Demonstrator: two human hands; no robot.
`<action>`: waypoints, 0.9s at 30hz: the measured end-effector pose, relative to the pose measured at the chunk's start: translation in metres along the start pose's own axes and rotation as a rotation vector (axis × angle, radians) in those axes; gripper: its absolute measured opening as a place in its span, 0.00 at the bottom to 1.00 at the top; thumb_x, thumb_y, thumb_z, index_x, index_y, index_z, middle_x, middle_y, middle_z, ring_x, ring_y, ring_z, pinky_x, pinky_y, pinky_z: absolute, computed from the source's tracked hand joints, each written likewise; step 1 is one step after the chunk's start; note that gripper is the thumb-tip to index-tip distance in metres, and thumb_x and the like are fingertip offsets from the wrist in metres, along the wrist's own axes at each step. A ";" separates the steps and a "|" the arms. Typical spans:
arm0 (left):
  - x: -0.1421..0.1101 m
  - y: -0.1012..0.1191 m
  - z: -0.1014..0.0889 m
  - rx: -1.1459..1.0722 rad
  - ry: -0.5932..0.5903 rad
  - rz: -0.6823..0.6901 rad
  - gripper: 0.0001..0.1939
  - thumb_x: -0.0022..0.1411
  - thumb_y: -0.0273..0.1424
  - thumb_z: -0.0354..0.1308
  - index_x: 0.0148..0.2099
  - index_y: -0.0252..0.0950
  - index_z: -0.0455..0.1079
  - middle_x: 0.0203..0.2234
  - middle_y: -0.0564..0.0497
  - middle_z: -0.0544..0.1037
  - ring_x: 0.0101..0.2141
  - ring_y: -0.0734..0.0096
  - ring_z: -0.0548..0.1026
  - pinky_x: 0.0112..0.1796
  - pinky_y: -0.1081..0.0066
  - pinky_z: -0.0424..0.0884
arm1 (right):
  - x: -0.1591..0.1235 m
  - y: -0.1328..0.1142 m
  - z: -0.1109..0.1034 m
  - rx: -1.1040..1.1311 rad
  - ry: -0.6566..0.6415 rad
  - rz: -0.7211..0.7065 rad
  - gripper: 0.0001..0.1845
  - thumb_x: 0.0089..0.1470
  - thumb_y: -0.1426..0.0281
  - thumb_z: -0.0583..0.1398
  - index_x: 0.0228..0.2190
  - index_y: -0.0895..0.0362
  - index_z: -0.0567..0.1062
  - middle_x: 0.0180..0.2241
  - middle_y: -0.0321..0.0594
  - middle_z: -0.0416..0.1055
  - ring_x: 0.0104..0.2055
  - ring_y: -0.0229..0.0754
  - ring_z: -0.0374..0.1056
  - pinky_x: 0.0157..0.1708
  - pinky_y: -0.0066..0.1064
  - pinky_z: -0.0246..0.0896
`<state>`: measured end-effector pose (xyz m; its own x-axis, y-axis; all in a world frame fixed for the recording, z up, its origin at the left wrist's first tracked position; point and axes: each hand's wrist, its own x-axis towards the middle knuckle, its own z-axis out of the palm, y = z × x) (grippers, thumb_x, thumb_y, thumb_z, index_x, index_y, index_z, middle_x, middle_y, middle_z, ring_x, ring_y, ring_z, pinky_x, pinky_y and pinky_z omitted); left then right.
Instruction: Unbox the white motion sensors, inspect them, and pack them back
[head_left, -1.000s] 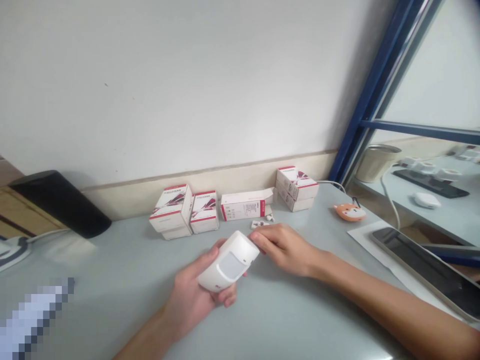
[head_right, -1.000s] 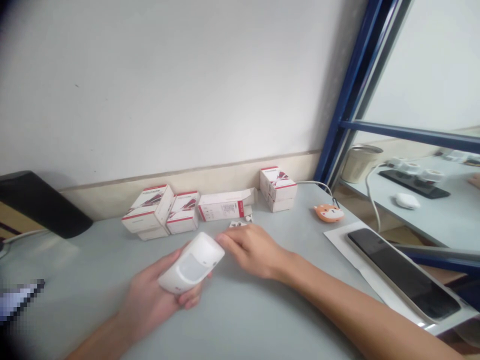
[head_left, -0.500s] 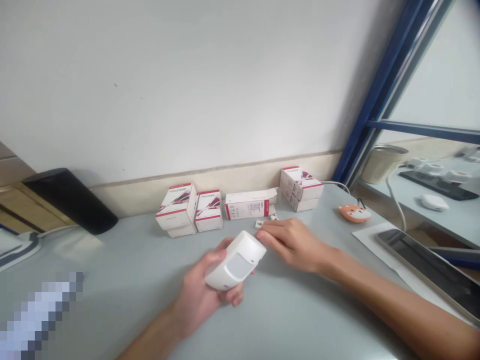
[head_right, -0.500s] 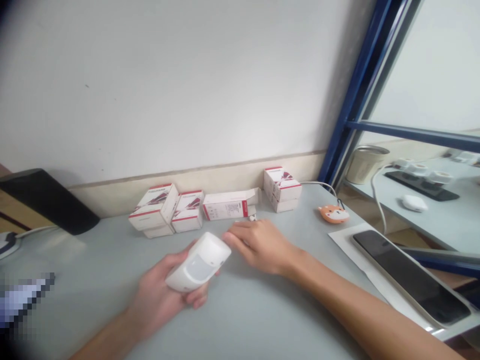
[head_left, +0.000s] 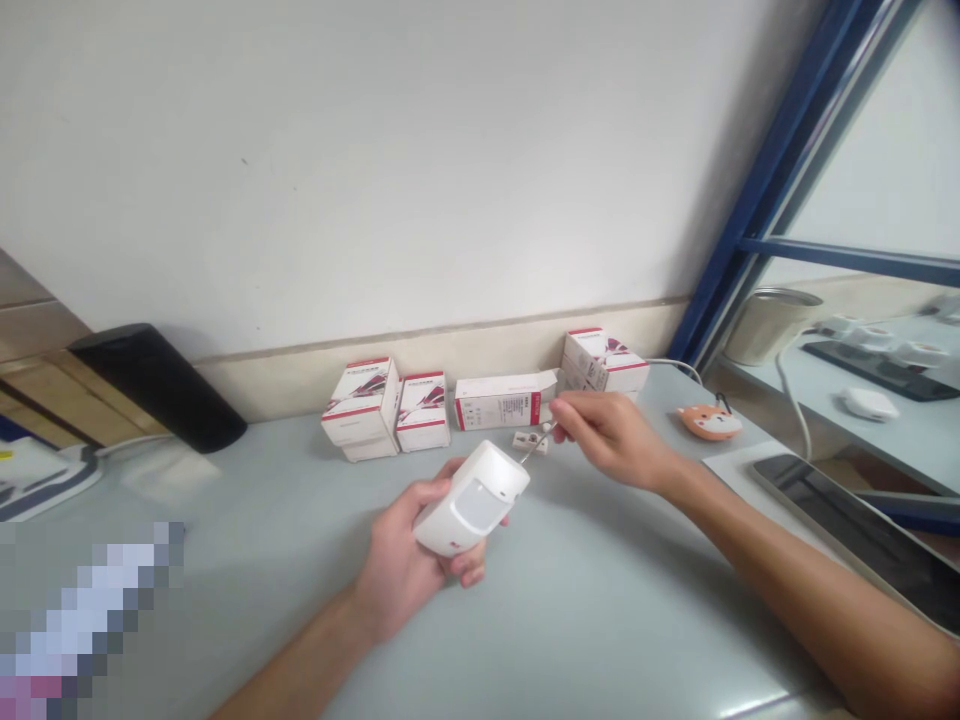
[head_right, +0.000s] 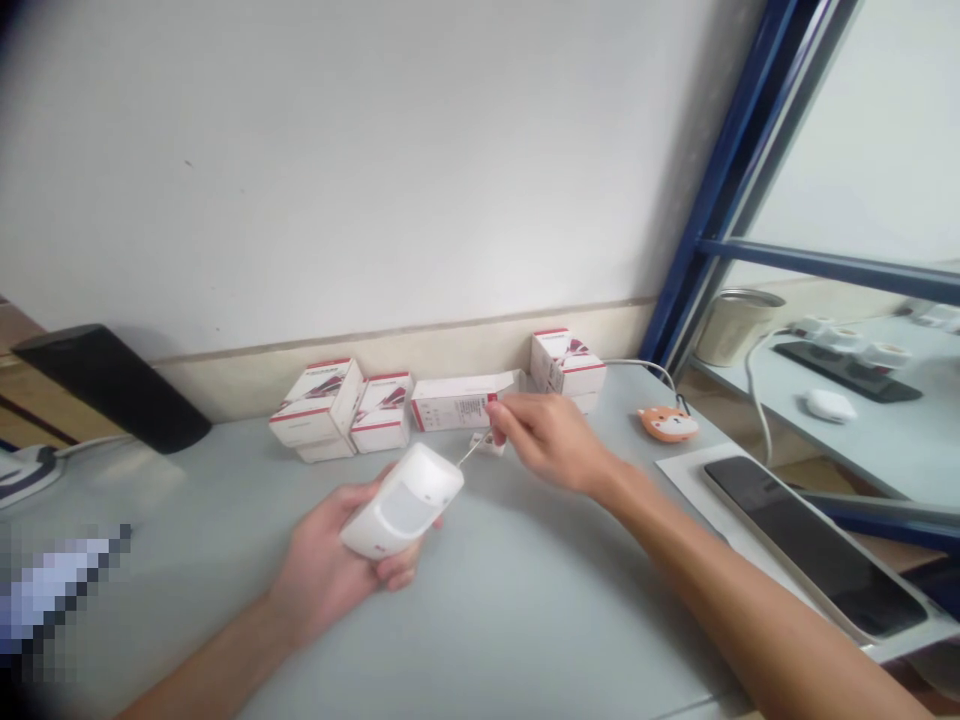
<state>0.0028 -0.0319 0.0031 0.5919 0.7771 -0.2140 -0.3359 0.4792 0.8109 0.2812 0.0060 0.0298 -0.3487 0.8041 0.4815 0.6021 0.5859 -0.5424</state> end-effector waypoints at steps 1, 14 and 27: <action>0.000 0.000 -0.001 0.008 0.003 0.001 0.16 0.70 0.40 0.47 0.53 0.38 0.66 0.38 0.41 0.79 0.21 0.73 0.64 0.30 0.64 0.60 | 0.001 0.003 -0.005 -0.020 0.034 0.017 0.28 0.74 0.57 0.48 0.26 0.55 0.72 0.25 0.35 0.72 0.26 0.37 0.65 0.32 0.30 0.55; 0.001 0.006 -0.008 0.036 -0.012 -0.021 0.21 0.70 0.41 0.47 0.55 0.33 0.69 0.38 0.39 0.80 0.20 0.74 0.62 0.27 0.65 0.61 | 0.004 0.041 -0.059 -0.173 0.545 0.178 0.34 0.70 0.45 0.49 0.22 0.54 0.71 0.22 0.40 0.72 0.25 0.41 0.67 0.29 0.34 0.59; -0.002 0.007 -0.006 -0.006 -0.036 -0.025 0.19 0.65 0.40 0.50 0.54 0.35 0.66 0.38 0.40 0.79 0.23 0.70 0.66 0.32 0.62 0.61 | 0.014 0.035 -0.037 0.400 0.597 0.317 0.25 0.61 0.46 0.63 0.28 0.55 0.76 0.23 0.35 0.66 0.20 0.34 0.55 0.19 0.28 0.48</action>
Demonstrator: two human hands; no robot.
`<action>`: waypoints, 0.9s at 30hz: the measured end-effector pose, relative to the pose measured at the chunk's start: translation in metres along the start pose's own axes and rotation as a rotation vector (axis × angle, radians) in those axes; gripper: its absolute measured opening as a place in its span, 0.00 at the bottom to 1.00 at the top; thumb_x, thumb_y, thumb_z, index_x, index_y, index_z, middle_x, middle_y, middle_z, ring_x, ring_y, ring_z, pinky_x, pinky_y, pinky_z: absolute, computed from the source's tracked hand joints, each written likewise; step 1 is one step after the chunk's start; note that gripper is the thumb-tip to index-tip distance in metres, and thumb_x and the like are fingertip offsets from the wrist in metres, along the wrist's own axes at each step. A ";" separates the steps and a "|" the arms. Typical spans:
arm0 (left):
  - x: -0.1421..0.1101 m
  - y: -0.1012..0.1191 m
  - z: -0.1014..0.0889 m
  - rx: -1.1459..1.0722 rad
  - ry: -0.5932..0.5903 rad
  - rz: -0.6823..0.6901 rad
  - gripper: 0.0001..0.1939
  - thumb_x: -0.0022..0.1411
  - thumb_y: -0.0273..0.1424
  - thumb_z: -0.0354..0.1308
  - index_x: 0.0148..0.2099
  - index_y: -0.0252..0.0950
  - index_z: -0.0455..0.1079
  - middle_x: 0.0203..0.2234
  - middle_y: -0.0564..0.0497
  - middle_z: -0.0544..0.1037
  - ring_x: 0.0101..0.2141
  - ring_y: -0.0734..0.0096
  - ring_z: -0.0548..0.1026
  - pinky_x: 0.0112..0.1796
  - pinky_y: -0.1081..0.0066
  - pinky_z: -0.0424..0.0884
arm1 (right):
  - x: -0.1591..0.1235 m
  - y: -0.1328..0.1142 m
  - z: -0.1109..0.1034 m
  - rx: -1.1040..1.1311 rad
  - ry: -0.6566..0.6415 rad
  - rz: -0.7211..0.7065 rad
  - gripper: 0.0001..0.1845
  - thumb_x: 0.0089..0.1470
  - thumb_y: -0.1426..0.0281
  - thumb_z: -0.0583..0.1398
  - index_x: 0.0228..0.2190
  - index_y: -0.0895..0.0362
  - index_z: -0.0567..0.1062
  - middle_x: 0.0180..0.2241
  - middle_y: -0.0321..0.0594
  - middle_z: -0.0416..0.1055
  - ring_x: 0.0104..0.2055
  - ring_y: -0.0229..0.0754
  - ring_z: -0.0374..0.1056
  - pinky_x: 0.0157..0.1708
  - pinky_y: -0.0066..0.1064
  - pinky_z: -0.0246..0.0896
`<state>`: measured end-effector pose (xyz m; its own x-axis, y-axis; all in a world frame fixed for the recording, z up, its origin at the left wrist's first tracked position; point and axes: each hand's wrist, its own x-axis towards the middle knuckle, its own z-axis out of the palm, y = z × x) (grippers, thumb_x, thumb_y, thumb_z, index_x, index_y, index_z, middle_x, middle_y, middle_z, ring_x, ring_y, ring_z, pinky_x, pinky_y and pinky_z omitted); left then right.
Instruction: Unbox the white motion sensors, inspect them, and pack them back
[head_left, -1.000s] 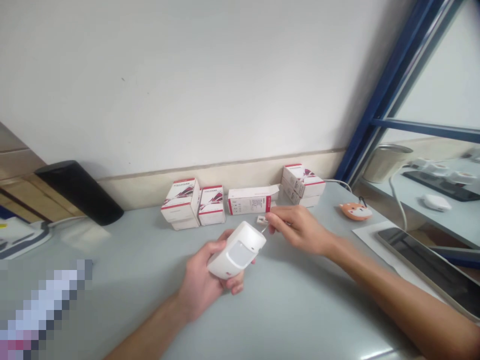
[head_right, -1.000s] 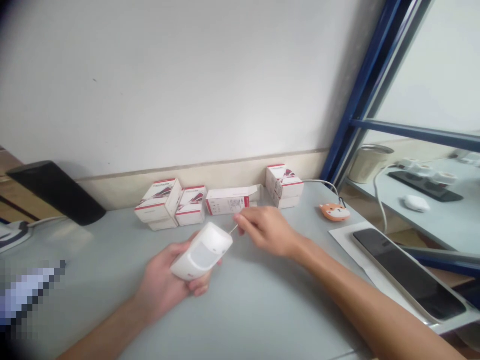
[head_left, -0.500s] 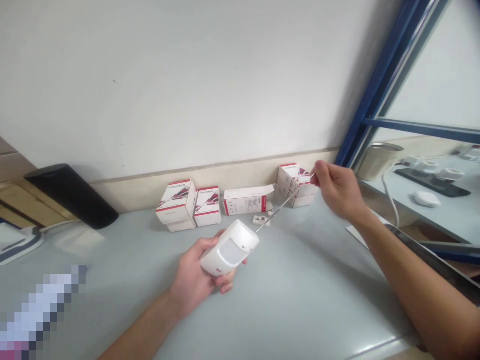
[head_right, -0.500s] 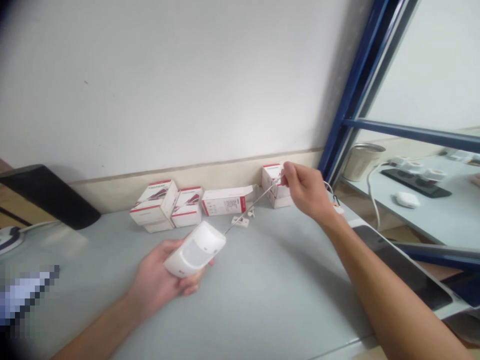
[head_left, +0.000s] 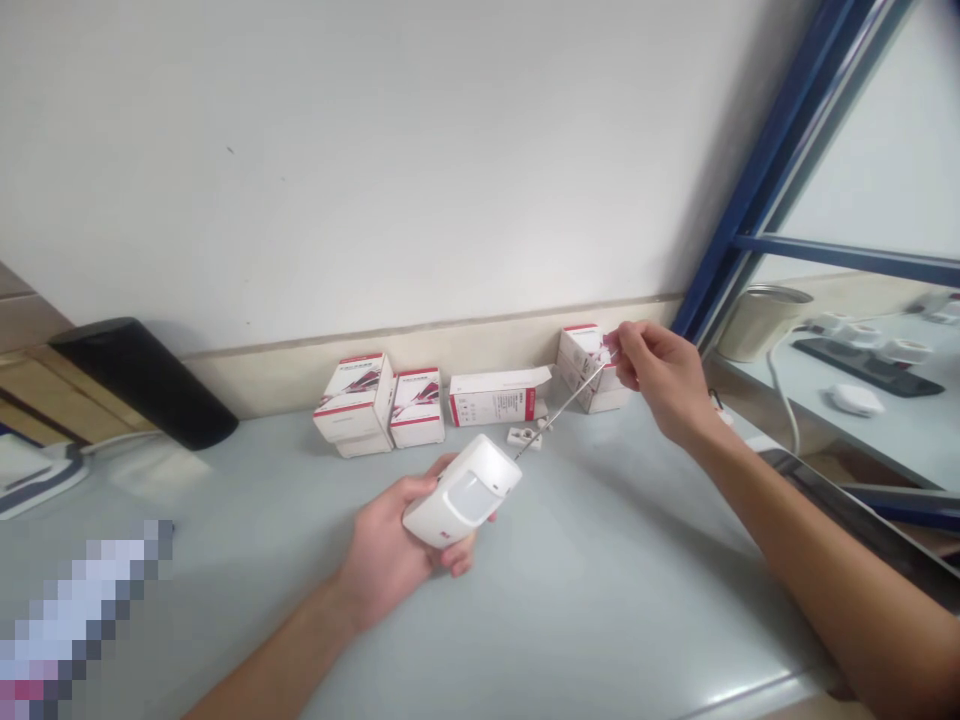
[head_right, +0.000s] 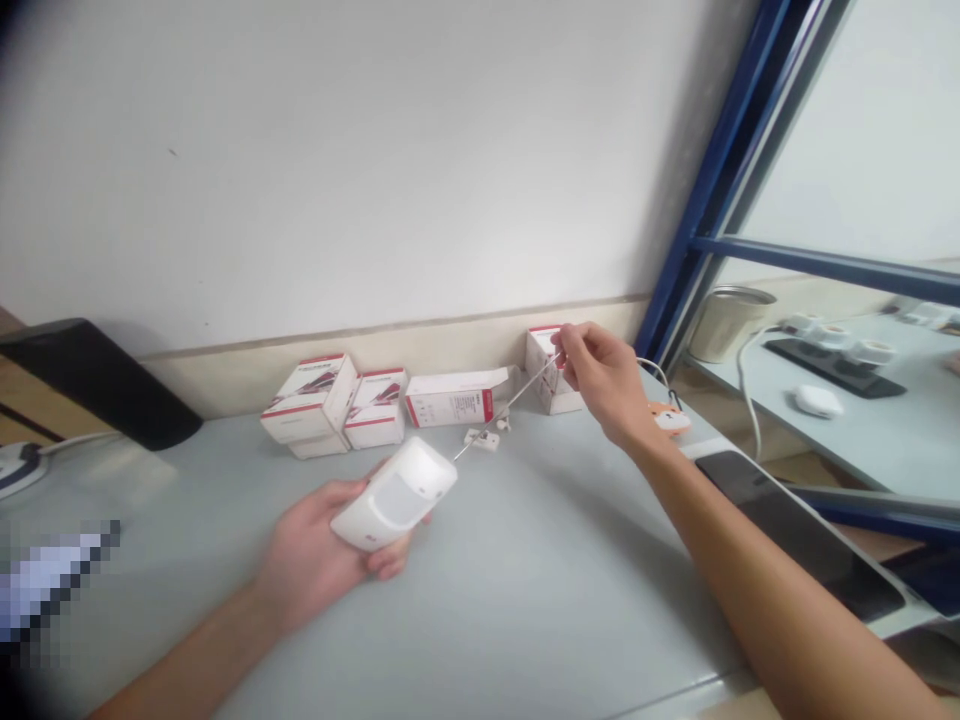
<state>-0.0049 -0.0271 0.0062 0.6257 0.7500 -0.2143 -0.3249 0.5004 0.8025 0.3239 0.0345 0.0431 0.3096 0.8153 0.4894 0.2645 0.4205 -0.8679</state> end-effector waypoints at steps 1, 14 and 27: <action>0.000 0.000 0.000 0.005 0.009 0.003 0.19 0.66 0.40 0.50 0.53 0.35 0.66 0.38 0.41 0.79 0.23 0.70 0.66 0.32 0.62 0.61 | -0.003 -0.001 0.004 0.030 -0.008 0.025 0.25 0.61 0.46 0.63 0.28 0.55 0.75 0.23 0.34 0.65 0.20 0.34 0.55 0.19 0.28 0.49; 0.000 -0.005 -0.003 -0.040 0.007 0.060 0.19 0.67 0.38 0.50 0.56 0.35 0.66 0.36 0.43 0.77 0.23 0.69 0.67 0.33 0.62 0.62 | -0.106 -0.004 0.075 0.034 -0.433 -0.034 0.20 0.71 0.55 0.55 0.44 0.52 0.82 0.35 0.41 0.76 0.39 0.44 0.71 0.43 0.35 0.67; 0.004 -0.003 0.001 -0.120 0.116 0.093 0.16 0.69 0.39 0.51 0.49 0.33 0.69 0.34 0.41 0.78 0.22 0.70 0.64 0.29 0.65 0.61 | 0.055 -0.018 0.090 -1.013 -0.705 -0.155 0.15 0.65 0.69 0.59 0.47 0.53 0.84 0.47 0.46 0.81 0.43 0.48 0.76 0.41 0.36 0.66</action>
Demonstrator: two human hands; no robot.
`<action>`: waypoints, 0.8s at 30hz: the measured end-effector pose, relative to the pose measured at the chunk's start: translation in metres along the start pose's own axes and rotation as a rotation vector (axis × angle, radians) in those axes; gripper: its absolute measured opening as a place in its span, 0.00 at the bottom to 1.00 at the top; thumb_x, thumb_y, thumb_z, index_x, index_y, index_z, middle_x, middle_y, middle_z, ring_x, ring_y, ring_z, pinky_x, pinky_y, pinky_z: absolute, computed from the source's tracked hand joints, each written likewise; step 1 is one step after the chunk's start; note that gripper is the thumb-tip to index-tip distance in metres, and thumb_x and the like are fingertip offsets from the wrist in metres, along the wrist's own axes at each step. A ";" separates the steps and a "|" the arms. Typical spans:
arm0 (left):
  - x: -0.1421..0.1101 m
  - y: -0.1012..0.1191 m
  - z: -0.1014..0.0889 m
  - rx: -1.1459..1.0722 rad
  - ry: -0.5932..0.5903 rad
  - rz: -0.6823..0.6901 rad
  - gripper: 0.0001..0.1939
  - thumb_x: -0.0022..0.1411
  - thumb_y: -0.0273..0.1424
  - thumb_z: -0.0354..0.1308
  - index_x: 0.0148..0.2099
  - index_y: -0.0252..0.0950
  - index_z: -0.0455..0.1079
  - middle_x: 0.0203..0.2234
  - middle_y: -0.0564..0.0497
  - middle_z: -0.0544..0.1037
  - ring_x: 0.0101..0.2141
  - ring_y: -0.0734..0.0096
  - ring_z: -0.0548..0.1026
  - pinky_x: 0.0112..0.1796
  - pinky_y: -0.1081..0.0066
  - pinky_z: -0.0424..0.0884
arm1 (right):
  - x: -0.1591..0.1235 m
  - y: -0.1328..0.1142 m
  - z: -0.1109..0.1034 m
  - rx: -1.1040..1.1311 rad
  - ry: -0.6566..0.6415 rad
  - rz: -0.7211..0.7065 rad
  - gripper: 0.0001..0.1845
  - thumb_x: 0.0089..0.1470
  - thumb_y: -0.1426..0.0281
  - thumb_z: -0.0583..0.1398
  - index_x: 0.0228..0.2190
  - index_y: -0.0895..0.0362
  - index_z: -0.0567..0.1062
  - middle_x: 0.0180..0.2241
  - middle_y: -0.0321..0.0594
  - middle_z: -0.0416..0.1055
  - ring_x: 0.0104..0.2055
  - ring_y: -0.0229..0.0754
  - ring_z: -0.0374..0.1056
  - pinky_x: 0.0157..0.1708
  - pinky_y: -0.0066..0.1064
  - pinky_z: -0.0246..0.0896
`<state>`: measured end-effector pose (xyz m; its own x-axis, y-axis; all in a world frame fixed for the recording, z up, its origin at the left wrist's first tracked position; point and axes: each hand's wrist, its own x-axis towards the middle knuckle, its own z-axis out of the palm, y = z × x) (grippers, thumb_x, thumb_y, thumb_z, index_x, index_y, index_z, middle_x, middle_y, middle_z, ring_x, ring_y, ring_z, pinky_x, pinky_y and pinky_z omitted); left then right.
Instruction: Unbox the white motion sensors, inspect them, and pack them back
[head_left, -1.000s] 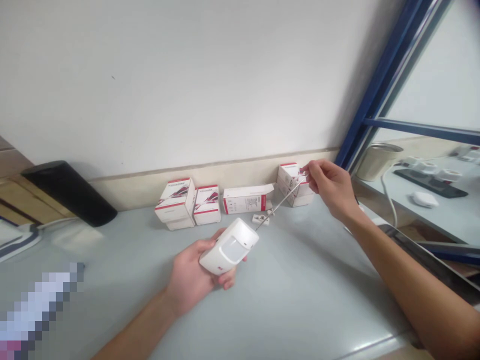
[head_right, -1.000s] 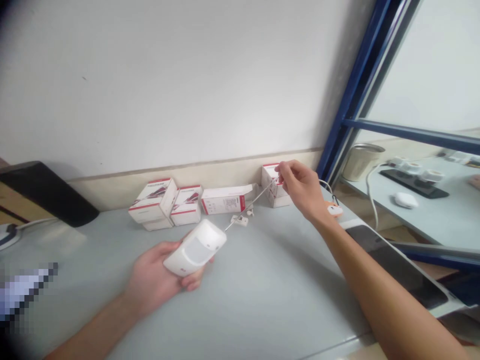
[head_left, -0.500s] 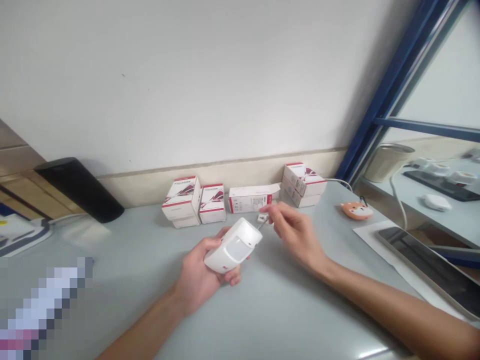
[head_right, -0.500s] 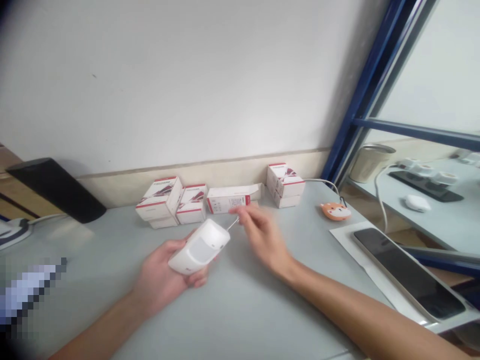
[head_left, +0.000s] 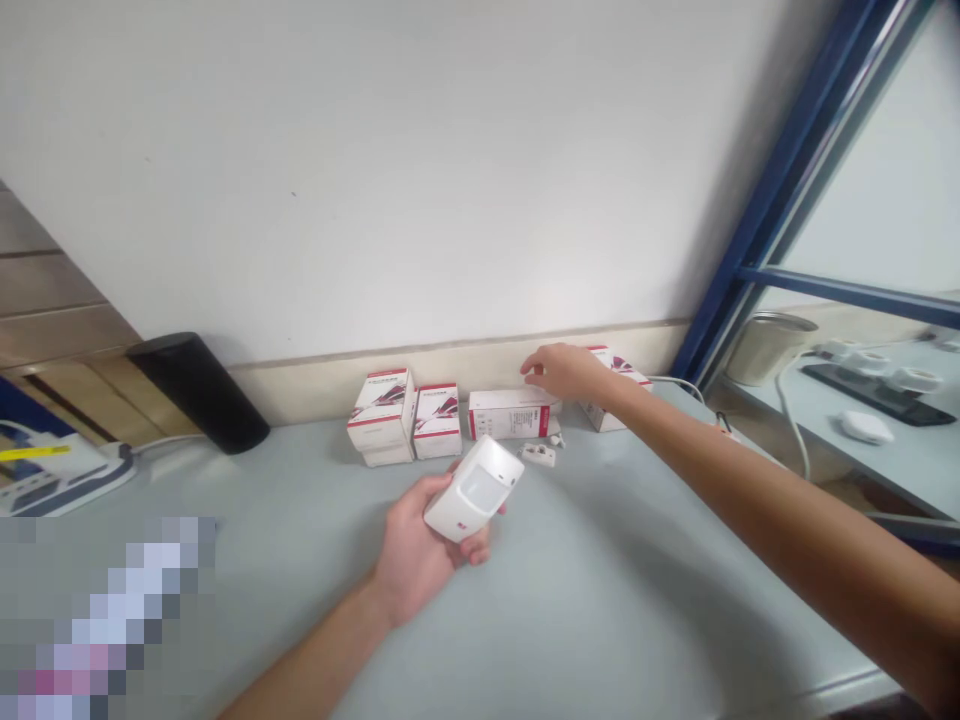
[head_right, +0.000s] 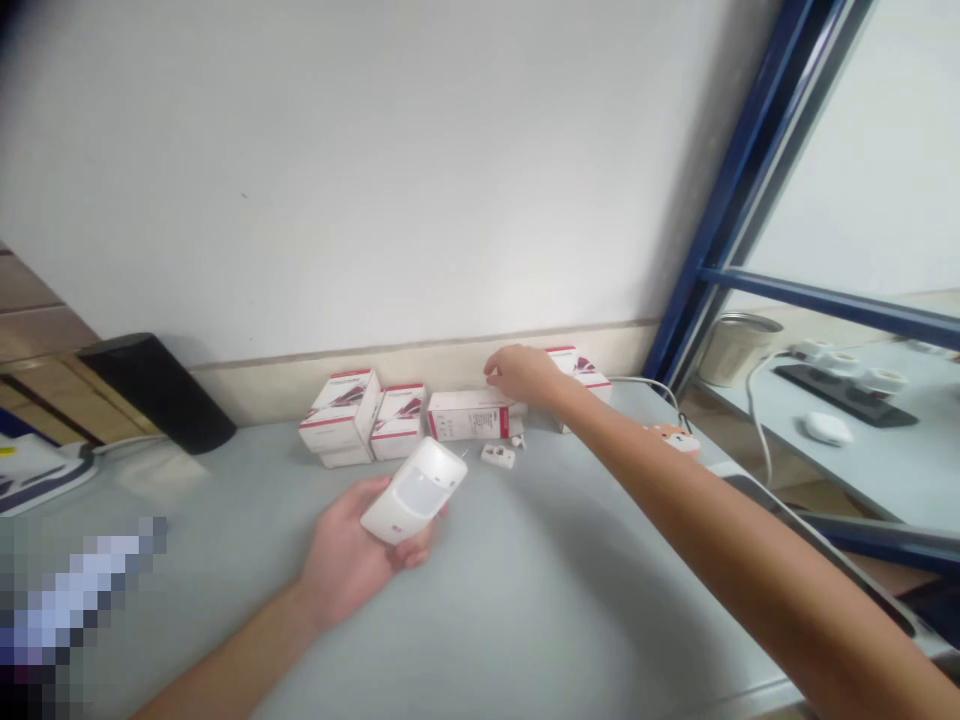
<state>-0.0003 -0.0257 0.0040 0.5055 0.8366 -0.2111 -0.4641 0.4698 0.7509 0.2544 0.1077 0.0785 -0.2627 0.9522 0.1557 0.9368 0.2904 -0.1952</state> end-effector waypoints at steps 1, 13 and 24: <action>0.000 0.000 0.000 -0.003 0.005 0.000 0.16 0.68 0.39 0.51 0.49 0.33 0.69 0.33 0.42 0.78 0.21 0.71 0.64 0.29 0.65 0.60 | 0.013 0.000 -0.002 -0.027 -0.055 -0.001 0.12 0.61 0.70 0.63 0.43 0.52 0.85 0.45 0.45 0.82 0.42 0.48 0.76 0.40 0.35 0.66; -0.003 -0.002 0.002 0.003 0.011 0.000 0.18 0.68 0.41 0.52 0.49 0.32 0.69 0.31 0.42 0.78 0.20 0.75 0.60 0.27 0.68 0.56 | -0.053 0.007 -0.003 -0.145 0.534 0.002 0.18 0.72 0.62 0.52 0.47 0.49 0.81 0.46 0.42 0.80 0.36 0.43 0.74 0.31 0.33 0.53; -0.005 0.004 0.006 0.003 0.004 0.058 0.20 0.69 0.41 0.49 0.46 0.30 0.74 0.35 0.39 0.78 0.21 0.72 0.63 0.28 0.65 0.60 | -0.088 0.023 0.024 0.469 0.735 -0.064 0.11 0.66 0.60 0.59 0.39 0.51 0.79 0.54 0.45 0.74 0.41 0.43 0.73 0.36 0.35 0.68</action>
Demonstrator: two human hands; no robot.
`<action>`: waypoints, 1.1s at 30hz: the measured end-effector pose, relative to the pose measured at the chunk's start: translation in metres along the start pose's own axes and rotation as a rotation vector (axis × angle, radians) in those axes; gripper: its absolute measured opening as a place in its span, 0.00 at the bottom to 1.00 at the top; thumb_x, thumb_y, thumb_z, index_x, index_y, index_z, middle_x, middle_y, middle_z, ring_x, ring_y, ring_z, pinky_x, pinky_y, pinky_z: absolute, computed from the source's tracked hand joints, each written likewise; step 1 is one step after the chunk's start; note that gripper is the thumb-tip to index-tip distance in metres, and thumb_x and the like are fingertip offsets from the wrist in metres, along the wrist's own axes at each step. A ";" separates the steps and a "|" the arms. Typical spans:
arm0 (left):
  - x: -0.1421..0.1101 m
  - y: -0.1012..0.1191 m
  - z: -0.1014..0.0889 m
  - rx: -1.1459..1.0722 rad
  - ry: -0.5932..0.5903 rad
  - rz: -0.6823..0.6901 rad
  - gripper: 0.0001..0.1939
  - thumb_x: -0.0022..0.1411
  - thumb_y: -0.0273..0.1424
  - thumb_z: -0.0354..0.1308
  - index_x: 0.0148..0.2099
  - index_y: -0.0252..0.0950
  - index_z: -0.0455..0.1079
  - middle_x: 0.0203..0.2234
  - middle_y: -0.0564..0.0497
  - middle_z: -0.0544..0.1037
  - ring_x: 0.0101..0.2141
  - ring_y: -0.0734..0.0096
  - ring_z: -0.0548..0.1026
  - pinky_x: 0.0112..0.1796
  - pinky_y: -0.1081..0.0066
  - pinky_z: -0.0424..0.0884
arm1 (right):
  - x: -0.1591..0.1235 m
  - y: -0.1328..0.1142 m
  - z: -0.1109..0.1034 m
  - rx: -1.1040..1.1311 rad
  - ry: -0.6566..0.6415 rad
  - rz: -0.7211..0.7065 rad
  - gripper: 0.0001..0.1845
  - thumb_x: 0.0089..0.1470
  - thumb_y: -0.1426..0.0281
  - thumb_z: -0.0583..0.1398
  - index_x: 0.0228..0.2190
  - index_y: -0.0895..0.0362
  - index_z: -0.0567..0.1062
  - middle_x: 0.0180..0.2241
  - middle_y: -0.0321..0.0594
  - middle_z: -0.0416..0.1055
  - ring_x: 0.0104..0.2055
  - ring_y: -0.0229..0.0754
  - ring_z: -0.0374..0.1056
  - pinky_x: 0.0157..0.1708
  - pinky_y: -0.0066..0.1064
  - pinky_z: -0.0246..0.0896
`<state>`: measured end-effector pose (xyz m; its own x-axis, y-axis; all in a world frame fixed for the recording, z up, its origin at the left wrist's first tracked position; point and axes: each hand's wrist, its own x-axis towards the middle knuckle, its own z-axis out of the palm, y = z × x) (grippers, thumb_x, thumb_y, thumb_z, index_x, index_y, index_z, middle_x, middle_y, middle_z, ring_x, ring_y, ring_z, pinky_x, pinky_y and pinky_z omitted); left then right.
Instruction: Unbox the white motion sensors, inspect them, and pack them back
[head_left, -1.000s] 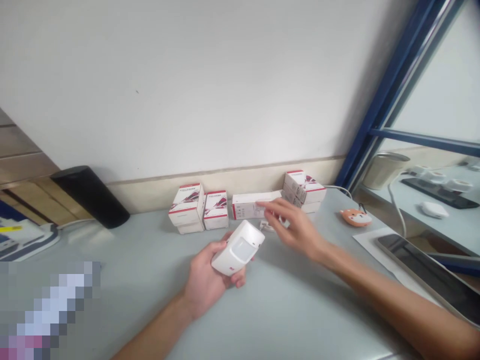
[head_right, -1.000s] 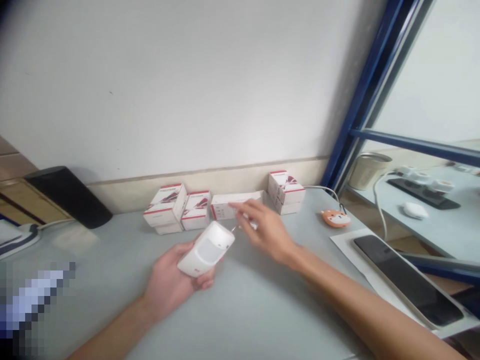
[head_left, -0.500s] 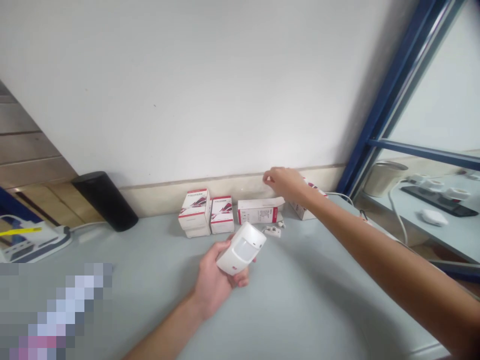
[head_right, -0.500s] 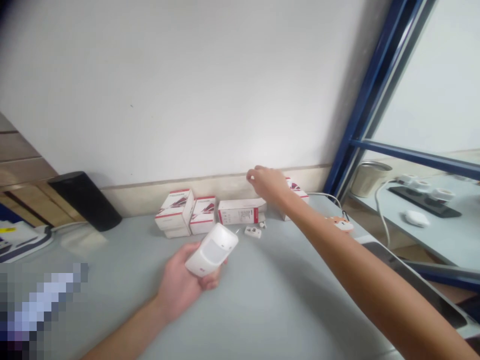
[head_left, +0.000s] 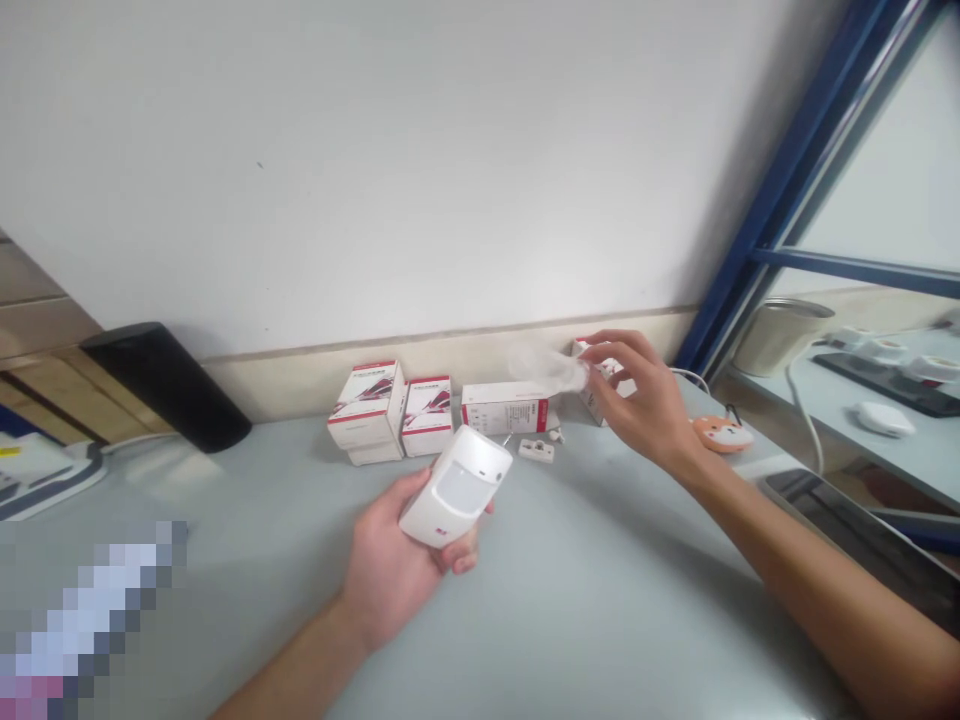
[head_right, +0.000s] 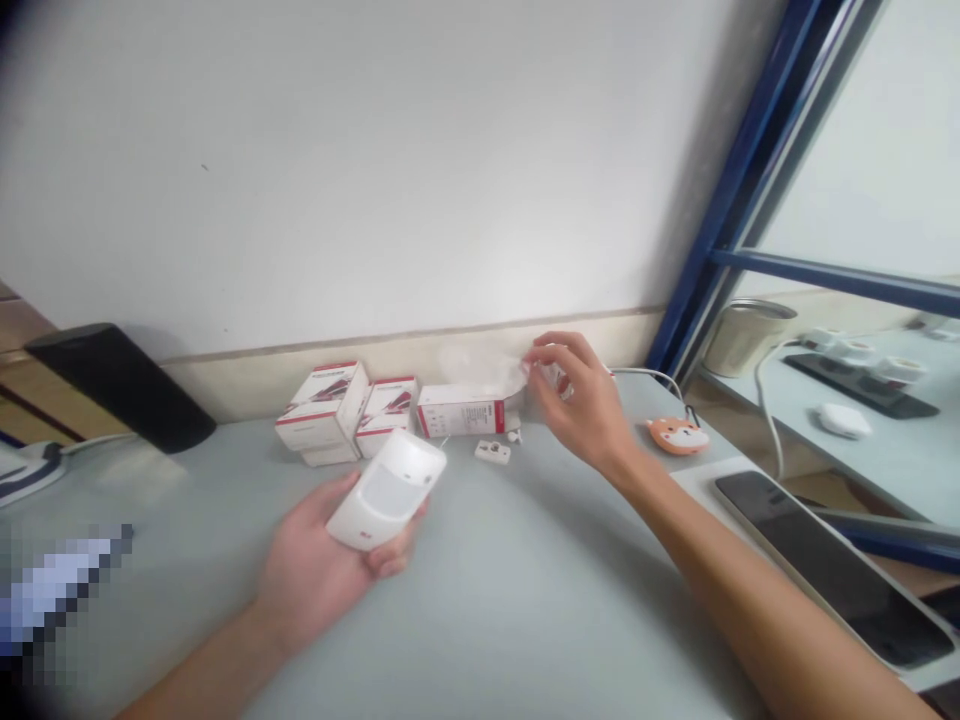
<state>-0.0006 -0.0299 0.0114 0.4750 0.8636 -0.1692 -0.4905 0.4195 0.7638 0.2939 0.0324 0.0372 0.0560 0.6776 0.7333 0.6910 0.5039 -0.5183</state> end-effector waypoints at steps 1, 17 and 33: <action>0.001 0.000 -0.001 0.005 0.001 0.005 0.20 0.69 0.41 0.50 0.46 0.30 0.74 0.35 0.39 0.78 0.21 0.73 0.63 0.28 0.66 0.60 | 0.001 -0.002 0.000 0.130 -0.018 0.080 0.12 0.65 0.58 0.60 0.39 0.52 0.78 0.51 0.45 0.75 0.43 0.45 0.73 0.37 0.35 0.69; -0.004 -0.002 0.009 -0.009 0.011 -0.031 0.22 0.69 0.42 0.48 0.45 0.29 0.75 0.33 0.40 0.77 0.20 0.73 0.62 0.27 0.66 0.60 | -0.034 -0.048 0.031 1.038 -0.345 0.711 0.12 0.60 0.57 0.67 0.36 0.53 0.76 0.38 0.39 0.75 0.41 0.43 0.70 0.41 0.36 0.67; -0.006 -0.007 0.000 0.301 -0.005 0.160 0.27 0.71 0.44 0.52 0.68 0.43 0.65 0.37 0.48 0.75 0.27 0.70 0.66 0.34 0.64 0.63 | -0.051 -0.055 0.039 1.043 -0.514 0.665 0.16 0.62 0.57 0.66 0.47 0.52 0.80 0.53 0.44 0.77 0.52 0.48 0.73 0.48 0.40 0.70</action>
<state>0.0004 -0.0378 0.0070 0.4135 0.9100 -0.0295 -0.3223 0.1766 0.9300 0.2248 -0.0088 0.0114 -0.2703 0.9591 0.0837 -0.2434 0.0161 -0.9698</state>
